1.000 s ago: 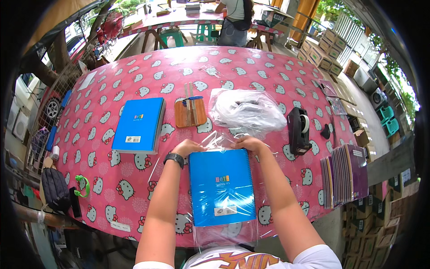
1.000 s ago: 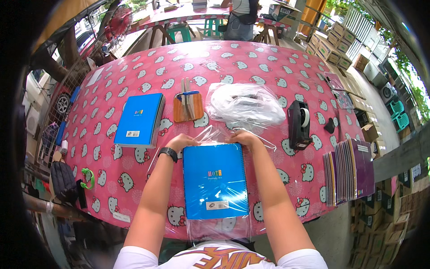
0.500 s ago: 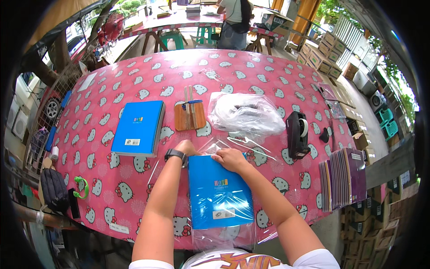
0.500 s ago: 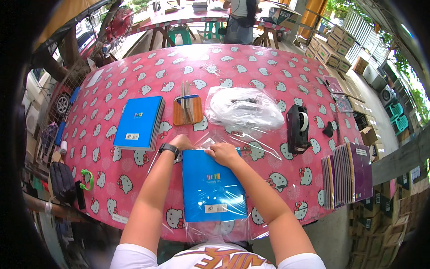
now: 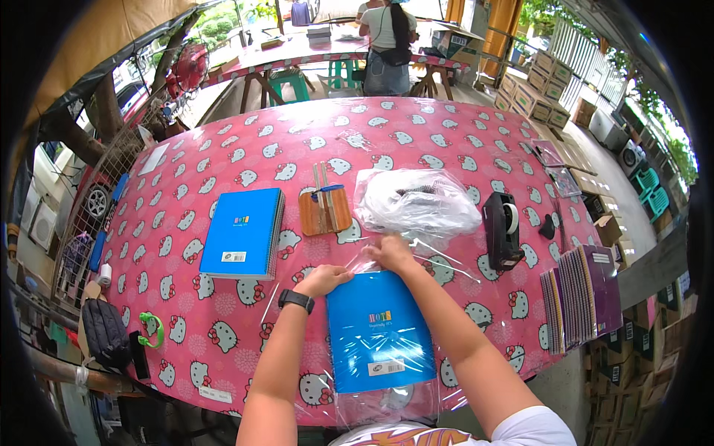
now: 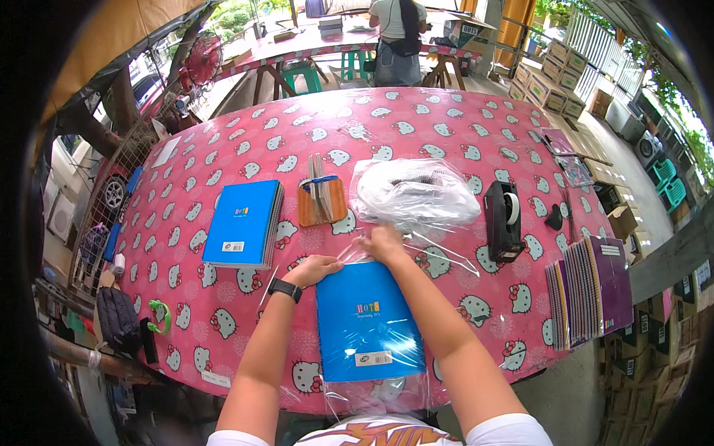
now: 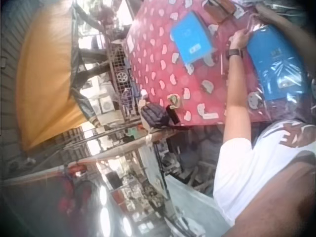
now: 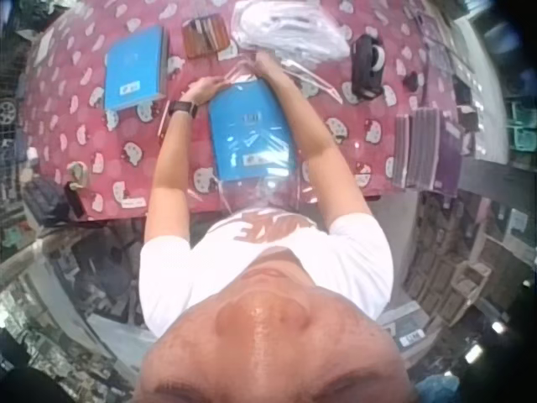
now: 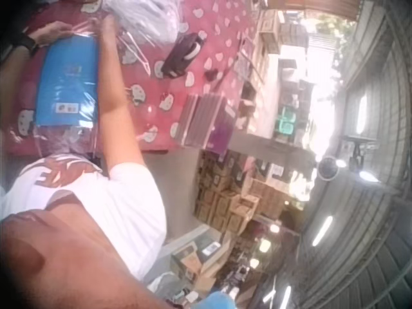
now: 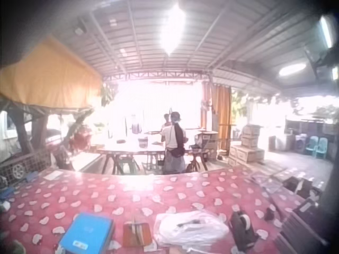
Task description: The person places notebooks into clear plastic bags and seals them using adhesive tape.
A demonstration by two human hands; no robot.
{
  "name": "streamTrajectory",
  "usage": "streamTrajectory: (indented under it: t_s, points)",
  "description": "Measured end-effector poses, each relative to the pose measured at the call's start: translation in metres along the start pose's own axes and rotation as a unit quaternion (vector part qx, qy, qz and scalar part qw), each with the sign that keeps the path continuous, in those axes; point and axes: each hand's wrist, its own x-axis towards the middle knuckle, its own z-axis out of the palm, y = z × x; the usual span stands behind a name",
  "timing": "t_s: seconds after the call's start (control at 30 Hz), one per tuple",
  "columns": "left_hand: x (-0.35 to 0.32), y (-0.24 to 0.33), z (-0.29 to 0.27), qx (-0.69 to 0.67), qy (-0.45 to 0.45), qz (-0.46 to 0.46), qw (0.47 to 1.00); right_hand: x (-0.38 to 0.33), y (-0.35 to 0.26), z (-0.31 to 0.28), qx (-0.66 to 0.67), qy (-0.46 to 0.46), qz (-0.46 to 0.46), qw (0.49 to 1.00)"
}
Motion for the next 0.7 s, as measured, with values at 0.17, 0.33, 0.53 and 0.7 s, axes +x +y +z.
streamTrajectory:
  t_s: [0.17,0.33,0.53,0.7]
  points:
    - [0.015,0.012,0.015,0.005,0.024,0.028,0.999,0.031,0.052,0.009,0.144,0.015,-0.008,0.989]
    - [0.001,-0.012,0.010,-0.033,0.046,-0.010,0.998,-0.018,0.013,-0.006,0.281,-0.026,-0.177,0.943]
    - [-0.004,-0.004,0.025,0.139,0.225,-0.009,0.964,-0.057,-0.011,0.003,0.053,0.119,-0.225,0.966]
    - [-0.011,-0.002,0.026,0.198,0.254,-0.029,0.946,-0.088,-0.015,0.027,-0.086,0.248,-0.279,0.924]
